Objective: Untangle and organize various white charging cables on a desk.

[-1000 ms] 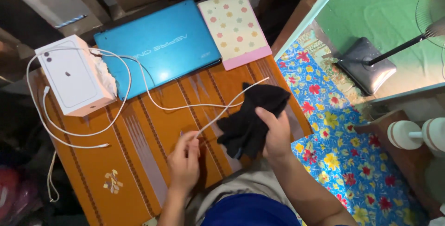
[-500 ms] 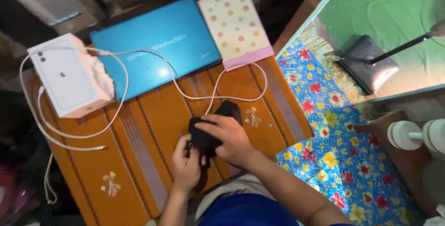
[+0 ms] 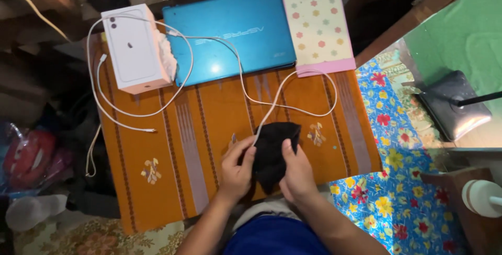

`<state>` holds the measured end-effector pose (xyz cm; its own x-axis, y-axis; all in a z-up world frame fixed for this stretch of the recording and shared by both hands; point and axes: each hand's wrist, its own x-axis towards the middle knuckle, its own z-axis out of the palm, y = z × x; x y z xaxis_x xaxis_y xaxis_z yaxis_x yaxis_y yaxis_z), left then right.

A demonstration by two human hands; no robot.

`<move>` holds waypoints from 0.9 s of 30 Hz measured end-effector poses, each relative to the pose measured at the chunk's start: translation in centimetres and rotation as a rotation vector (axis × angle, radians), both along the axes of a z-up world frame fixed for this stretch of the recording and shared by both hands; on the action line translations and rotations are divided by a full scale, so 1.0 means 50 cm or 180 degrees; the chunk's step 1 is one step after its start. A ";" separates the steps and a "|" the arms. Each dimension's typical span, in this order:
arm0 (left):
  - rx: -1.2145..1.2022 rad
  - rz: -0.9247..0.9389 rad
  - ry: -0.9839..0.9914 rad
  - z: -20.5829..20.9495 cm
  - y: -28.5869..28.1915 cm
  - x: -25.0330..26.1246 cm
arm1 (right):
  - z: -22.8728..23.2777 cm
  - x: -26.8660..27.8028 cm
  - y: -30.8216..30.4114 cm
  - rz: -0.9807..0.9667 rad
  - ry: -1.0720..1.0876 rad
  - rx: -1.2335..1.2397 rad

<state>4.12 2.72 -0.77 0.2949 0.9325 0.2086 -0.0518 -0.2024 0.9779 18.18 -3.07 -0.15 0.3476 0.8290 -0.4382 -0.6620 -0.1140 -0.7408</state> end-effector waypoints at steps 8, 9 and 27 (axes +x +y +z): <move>0.0973 0.0628 0.0350 0.022 -0.018 -0.005 | 0.068 0.020 0.025 -0.0668 0.0505 0.0296; 0.1039 0.0548 0.0493 0.024 -0.020 -0.006 | 0.068 0.016 0.021 -0.0366 0.0882 0.0477; 0.2417 -0.0471 0.1805 0.037 -0.045 -0.105 | 0.058 0.133 -0.011 -0.0441 0.0310 0.0560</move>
